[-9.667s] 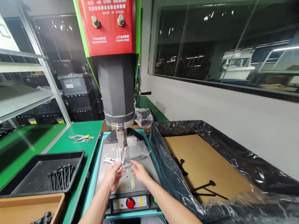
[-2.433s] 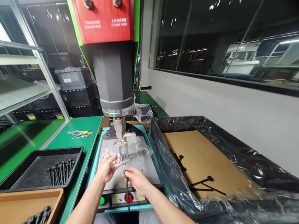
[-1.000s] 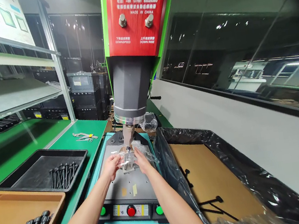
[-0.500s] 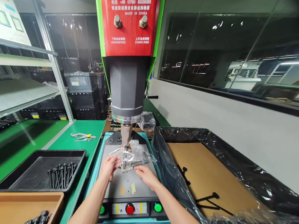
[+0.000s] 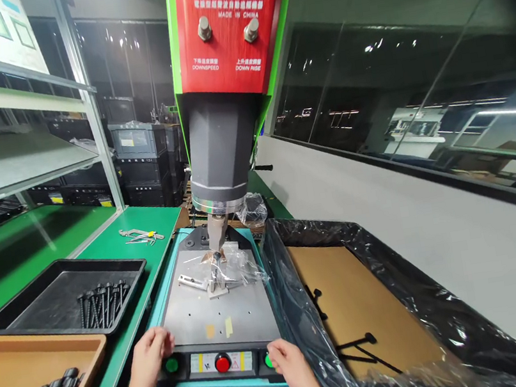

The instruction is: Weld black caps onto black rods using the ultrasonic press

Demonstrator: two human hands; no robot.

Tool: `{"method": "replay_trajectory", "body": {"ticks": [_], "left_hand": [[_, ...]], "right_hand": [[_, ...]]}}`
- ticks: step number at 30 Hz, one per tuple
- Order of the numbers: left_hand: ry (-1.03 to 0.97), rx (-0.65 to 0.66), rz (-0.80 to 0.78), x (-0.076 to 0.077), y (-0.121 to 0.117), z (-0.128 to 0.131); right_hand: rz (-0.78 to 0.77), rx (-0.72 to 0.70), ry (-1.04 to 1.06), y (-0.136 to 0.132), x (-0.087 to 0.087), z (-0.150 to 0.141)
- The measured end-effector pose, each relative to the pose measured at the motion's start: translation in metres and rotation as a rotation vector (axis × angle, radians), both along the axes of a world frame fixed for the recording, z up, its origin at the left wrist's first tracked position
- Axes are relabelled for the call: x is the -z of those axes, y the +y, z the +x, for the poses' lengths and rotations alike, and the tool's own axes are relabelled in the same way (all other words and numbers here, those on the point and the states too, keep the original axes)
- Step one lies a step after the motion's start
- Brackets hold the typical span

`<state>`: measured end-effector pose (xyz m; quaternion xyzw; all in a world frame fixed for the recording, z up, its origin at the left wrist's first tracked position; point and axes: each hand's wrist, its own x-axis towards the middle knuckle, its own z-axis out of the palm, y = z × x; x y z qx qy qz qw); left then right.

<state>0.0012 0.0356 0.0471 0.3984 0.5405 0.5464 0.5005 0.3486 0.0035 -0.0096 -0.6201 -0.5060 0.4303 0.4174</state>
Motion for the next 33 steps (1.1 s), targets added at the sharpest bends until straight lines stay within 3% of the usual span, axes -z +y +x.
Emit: {"method": "replay_trajectory", "body": {"ticks": [4, 8, 17, 23, 27, 33], "left_hand": [[0.094, 0.187, -0.097, 0.042, -0.027, -0.008], [0.310, 0.207, -0.033, 0.054, -0.026, -0.003], [0.419, 0.082, -0.035, 0.044, -0.034, 0.005], [0.401, 0.132, -0.085, 0.028, -0.044, 0.005], [0.339, 0.211, -0.110, 0.015, -0.048, 0.009], [0.141, 0.268, -0.036, -0.003, -0.025, 0.030]], "right_hand": [[-0.002, 0.003, -0.131, -0.018, 0.022, -0.004], [0.054, 0.059, -0.264, -0.025, 0.022, -0.011], [0.181, 0.166, -0.336, -0.027, 0.018, -0.024], [-0.082, 0.044, -0.040, -0.035, 0.023, -0.033], [-0.174, -0.063, 0.142, -0.044, 0.002, -0.044], [-0.074, -0.149, 0.252, -0.030, -0.042, -0.063]]}}
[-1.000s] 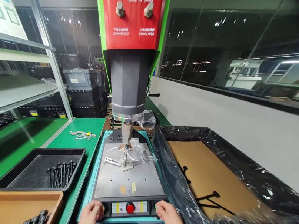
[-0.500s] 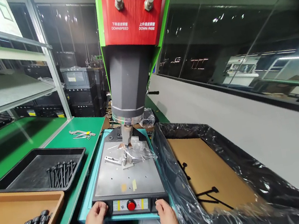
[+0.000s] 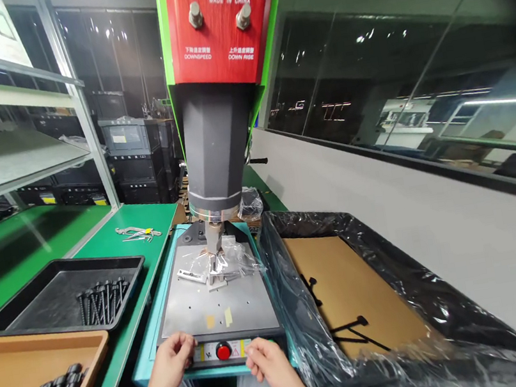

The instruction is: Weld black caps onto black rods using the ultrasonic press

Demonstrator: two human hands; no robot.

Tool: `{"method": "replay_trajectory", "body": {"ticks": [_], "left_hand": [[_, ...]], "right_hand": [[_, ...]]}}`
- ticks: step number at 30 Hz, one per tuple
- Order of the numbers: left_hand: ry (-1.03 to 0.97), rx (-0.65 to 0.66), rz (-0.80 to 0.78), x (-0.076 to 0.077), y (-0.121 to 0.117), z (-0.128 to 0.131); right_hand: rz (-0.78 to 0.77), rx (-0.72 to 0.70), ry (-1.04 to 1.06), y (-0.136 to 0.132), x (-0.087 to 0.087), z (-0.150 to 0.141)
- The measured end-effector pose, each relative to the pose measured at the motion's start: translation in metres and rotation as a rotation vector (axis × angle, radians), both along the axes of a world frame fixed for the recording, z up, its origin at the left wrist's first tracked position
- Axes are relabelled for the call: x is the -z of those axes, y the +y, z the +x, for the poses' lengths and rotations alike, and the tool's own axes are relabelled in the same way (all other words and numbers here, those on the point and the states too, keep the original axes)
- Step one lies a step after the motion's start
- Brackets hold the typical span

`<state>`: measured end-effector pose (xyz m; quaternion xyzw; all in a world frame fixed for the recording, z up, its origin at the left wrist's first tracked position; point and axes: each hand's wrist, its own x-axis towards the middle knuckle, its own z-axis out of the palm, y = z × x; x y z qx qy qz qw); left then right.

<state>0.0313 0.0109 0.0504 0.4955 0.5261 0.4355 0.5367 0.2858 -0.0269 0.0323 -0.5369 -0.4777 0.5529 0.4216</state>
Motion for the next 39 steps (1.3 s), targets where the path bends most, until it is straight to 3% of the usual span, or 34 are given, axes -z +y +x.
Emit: {"method": "replay_trajectory", "body": {"ticks": [9, 14, 19, 24, 29, 39], "left_hand": [[-0.259, -0.319, -0.043, -0.039, 0.087, 0.030], [-0.416, -0.295, -0.127, -0.055, 0.121, 0.043], [-0.480, -0.235, -0.141, -0.063, 0.125, 0.047], [-0.513, -0.219, -0.114, -0.073, 0.122, 0.049], [-0.530, -0.216, -0.092, -0.079, 0.125, 0.051], [-0.552, -0.246, -0.091, -0.081, 0.126, 0.053]], "right_hand": [[0.114, 0.037, -0.060, 0.095, -0.010, -0.030], [0.317, 0.119, -0.281, 0.142, -0.021, -0.041], [0.540, 0.265, -0.463, 0.164, -0.037, -0.043], [0.642, 0.269, -0.492, 0.187, -0.059, -0.047], [0.647, 0.247, -0.449, 0.208, -0.077, -0.048], [0.646, 0.200, -0.497, 0.224, -0.087, -0.052]]}}
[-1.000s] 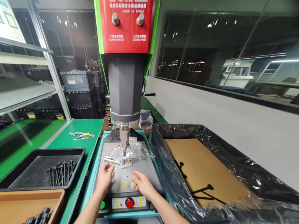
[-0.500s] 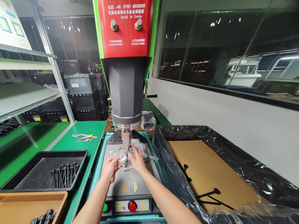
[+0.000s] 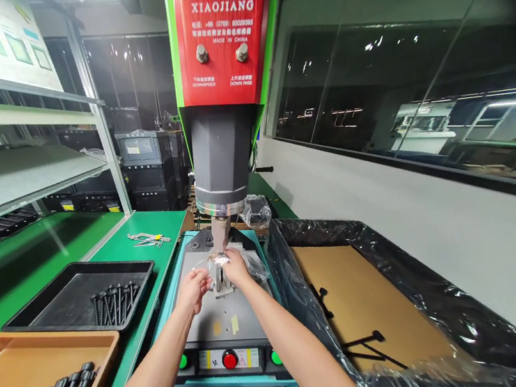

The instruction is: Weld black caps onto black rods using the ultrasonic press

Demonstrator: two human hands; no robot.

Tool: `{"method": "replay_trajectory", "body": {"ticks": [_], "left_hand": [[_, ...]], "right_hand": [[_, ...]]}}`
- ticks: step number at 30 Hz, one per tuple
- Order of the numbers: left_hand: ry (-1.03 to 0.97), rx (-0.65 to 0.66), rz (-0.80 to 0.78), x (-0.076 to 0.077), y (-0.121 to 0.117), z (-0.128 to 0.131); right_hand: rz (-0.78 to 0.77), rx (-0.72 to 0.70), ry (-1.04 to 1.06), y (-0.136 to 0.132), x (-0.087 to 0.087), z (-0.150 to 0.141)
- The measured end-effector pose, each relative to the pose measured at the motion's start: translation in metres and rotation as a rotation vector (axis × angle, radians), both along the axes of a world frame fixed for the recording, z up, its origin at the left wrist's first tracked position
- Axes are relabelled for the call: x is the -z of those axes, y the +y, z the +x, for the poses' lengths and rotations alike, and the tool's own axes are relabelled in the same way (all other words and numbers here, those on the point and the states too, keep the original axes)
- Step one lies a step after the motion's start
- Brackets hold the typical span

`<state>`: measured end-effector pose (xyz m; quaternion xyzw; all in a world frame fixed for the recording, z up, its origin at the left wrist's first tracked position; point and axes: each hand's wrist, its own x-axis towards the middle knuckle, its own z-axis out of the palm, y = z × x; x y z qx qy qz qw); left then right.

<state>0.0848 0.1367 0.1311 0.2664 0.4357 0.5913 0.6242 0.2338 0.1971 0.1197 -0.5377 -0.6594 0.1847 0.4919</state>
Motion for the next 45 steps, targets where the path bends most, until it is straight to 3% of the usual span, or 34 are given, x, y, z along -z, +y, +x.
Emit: {"method": "replay_trajectory", "body": {"ticks": [6, 13, 17, 22, 25, 29, 33, 35, 40, 42, 45], "left_hand": [[-0.045, -0.042, 0.016, -0.001, 0.005, 0.000], [-0.092, -0.081, 0.030, 0.002, 0.011, 0.002], [-0.076, -0.103, 0.030, 0.005, 0.011, 0.004], [0.025, -0.077, -0.008, 0.018, -0.003, 0.003], [0.103, -0.062, -0.023, 0.027, -0.014, -0.003], [0.184, -0.025, -0.038, 0.034, -0.027, -0.014], [0.287, -0.131, -0.065, 0.038, -0.052, -0.024], [0.374, -0.130, 0.031, 0.038, -0.074, -0.027], [0.705, 0.288, 0.415, 0.017, -0.143, -0.027], [0.834, 0.373, 0.436, 0.003, -0.167, -0.030], [0.985, 0.380, 0.379, -0.014, -0.190, -0.044]], "right_hand": [[-0.006, 0.040, 0.008, 0.002, -0.012, -0.002], [0.038, 0.050, 0.061, -0.027, -0.015, -0.001], [-0.048, 0.018, 0.240, -0.062, 0.003, 0.004], [-0.181, -0.142, 0.456, -0.128, 0.020, 0.008], [-0.074, -0.193, 0.398, -0.163, 0.009, 0.009], [0.111, -0.185, 0.266, -0.184, -0.015, 0.010], [0.167, -0.192, 0.243, -0.189, -0.023, 0.010], [0.150, -0.208, 0.277, -0.189, -0.021, 0.007], [-0.110, -0.327, 0.698, -0.188, -0.012, -0.011], [-0.247, -0.367, 0.853, -0.190, -0.010, -0.022], [-0.399, -0.439, 0.921, -0.197, -0.009, -0.038]]}}
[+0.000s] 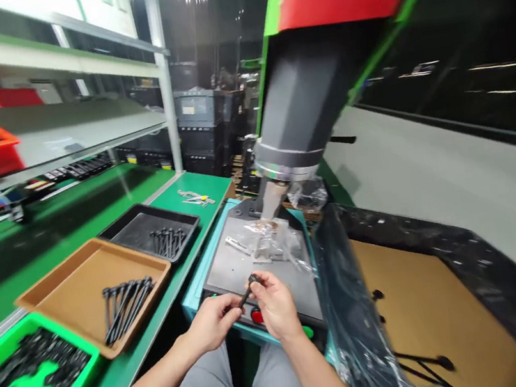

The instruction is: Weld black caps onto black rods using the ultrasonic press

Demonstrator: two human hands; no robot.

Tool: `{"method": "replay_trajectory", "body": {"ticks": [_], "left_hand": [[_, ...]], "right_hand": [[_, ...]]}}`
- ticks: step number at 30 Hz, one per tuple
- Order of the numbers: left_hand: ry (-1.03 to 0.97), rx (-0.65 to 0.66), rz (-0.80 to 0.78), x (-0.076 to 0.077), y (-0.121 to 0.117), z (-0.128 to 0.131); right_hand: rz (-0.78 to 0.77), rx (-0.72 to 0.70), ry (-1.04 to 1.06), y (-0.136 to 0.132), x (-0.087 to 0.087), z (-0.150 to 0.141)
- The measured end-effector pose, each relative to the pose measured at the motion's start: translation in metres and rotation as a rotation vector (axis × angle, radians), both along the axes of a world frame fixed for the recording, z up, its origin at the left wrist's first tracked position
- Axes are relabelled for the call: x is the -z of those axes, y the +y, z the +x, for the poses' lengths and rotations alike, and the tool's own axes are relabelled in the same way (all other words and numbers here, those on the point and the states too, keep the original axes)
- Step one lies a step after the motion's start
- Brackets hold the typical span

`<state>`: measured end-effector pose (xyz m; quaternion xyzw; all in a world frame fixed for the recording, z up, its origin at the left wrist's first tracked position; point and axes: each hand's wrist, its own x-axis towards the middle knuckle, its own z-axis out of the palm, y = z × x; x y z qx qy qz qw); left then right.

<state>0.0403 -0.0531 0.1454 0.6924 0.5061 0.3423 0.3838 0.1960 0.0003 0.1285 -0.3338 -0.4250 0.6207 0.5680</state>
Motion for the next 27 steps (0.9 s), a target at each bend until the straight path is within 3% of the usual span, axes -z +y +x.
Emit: {"method": "replay_trajectory", "body": {"ticks": [3, 7, 10, 13, 16, 20, 27], "left_hand": [[0.111, -0.144, -0.023, -0.011, -0.016, -0.036], [0.313, -0.511, -0.088, -0.016, -0.041, -0.116], [0.612, -0.746, -0.223, -0.013, -0.055, -0.178], [0.860, -0.830, -0.345, -0.003, -0.059, -0.221], [0.920, -0.808, -0.412, 0.007, -0.054, -0.239], [0.908, -0.756, -0.431, 0.014, -0.047, -0.242], [0.909, -0.690, -0.405, 0.010, -0.059, -0.239]], "right_hand": [[-0.052, -0.128, -0.065, -0.007, -0.001, -0.008], [-0.088, -0.209, -0.153, -0.011, -0.001, -0.004], [-0.097, -0.205, -0.164, -0.012, 0.003, 0.005], [-0.132, -0.173, -0.166, -0.013, 0.007, 0.015], [-0.163, -0.134, -0.180, -0.015, 0.011, 0.027], [-0.192, -0.057, -0.234, -0.020, 0.009, 0.053], [-0.212, 0.260, -0.378, -0.012, 0.002, 0.145]]}}
